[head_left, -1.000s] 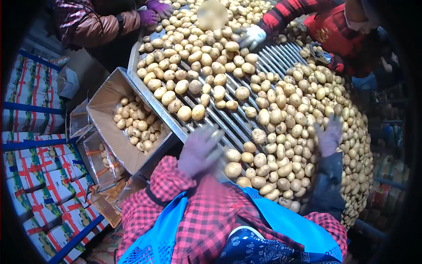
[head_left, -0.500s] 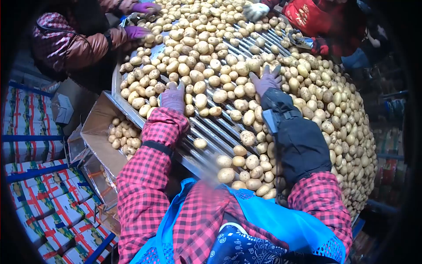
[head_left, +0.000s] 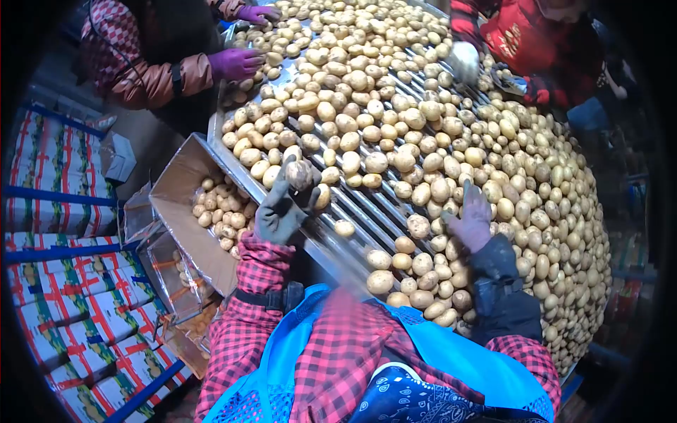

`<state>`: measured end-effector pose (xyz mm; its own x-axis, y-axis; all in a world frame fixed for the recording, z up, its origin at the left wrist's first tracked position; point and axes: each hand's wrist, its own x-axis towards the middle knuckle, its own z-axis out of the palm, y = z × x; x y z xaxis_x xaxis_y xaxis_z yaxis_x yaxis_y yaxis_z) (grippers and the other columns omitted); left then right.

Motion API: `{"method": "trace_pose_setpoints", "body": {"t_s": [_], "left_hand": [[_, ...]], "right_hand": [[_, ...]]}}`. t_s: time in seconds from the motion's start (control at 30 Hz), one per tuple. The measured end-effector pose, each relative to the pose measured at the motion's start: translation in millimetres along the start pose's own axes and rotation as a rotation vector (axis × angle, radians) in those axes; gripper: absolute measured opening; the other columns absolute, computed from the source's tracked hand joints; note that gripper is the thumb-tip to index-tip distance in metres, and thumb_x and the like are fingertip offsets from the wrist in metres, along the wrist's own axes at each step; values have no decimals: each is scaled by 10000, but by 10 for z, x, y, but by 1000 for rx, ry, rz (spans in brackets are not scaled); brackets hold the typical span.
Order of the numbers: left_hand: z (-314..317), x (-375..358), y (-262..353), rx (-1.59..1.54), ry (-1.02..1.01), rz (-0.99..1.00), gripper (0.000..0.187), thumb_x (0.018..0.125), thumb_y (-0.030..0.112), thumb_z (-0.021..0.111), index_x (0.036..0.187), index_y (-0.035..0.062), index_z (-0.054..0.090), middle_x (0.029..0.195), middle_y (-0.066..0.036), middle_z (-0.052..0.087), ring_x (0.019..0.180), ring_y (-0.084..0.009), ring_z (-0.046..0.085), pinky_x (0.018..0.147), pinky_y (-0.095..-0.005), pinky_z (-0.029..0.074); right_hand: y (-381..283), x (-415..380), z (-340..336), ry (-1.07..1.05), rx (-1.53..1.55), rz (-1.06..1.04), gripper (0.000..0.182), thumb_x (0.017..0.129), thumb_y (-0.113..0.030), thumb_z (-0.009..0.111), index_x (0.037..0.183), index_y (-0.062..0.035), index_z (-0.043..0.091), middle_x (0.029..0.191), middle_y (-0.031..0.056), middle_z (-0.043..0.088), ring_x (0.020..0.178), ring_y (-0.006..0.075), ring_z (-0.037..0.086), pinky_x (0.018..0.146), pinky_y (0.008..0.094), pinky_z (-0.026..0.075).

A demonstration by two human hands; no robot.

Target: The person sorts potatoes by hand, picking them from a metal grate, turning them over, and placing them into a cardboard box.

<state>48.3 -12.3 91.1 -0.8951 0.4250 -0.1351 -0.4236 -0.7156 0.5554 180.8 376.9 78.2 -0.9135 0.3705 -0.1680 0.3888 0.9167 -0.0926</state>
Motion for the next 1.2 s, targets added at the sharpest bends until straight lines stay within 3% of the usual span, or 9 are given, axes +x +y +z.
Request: {"method": "trace_pose_setpoints", "body": {"t_s": [0.23,0.3,0.57,0.73,0.77,0.83,0.93,1.1,1.2], "left_hand": [[-165,-29,-292,-666,-260,-79,603,995,463,435,1489,125,363,1519,-136,378,1418,-334,313,1172,-496,274],[-149,-24,-306,-276,-137,-37,596,999,470,452,1462,99,393,1503,-157,398,1366,-333,391,1128,-485,360],[-80,-116,-352,-320,-82,-366,625,994,510,478,1469,111,404,1317,-143,586,1046,-213,639,894,-332,525],[-3,-366,-541,391,-89,-235,594,1024,493,416,1447,76,416,1223,-121,622,1074,-225,632,912,-345,531],[53,-424,-497,209,-85,-423,549,1032,434,424,1442,70,416,1239,-108,612,1119,-220,609,935,-346,518],[4,-514,-475,58,-29,-692,496,1010,300,514,1436,63,420,1302,-73,570,1170,-188,564,975,-334,485],[-216,-432,-585,935,-452,-316,550,963,271,596,1438,57,418,1292,-68,567,1115,-157,570,947,-311,488],[269,-551,-432,886,-89,-328,722,891,319,708,1455,14,376,1288,-96,552,1138,-172,565,967,-287,470],[310,-582,-419,672,76,-369,476,962,237,599,1371,14,503,1161,-55,613,1017,-129,588,870,-264,501]], "right_hand": [[-776,130,-165,-158,-180,29,1079,744,-582,700,1541,-55,197,1516,267,310,1406,456,265,1113,589,232],[-914,157,-35,-104,18,-163,1082,760,-594,684,1542,-42,180,1534,258,287,1428,458,230,1110,596,239],[-1800,-132,-78,29,345,-543,955,716,-479,777,1466,-60,359,1457,267,369,1358,464,329,1107,562,268],[-1787,-364,-263,14,545,-710,833,794,-471,714,1446,-58,402,1413,237,454,1332,426,408,1105,498,331],[-1796,-309,-360,-298,627,-755,741,783,-434,716,1385,-76,475,1351,197,524,1252,402,489,1059,491,387],[-1779,-513,-72,46,682,-769,652,751,-394,726,1303,-94,552,1293,155,573,1167,372,548,992,472,437],[-1710,-548,-76,-2,661,-791,560,730,-365,733,1212,-101,622,1286,132,582,1139,359,562,962,465,448],[-1779,-541,-121,70,680,-833,494,682,-340,757,1065,-45,656,1176,161,595,1096,363,543,936,471,437],[-1887,-555,-199,95,704,-785,461,687,-351,761,983,-14,656,1092,144,600,1051,357,543,903,467,442]]}}
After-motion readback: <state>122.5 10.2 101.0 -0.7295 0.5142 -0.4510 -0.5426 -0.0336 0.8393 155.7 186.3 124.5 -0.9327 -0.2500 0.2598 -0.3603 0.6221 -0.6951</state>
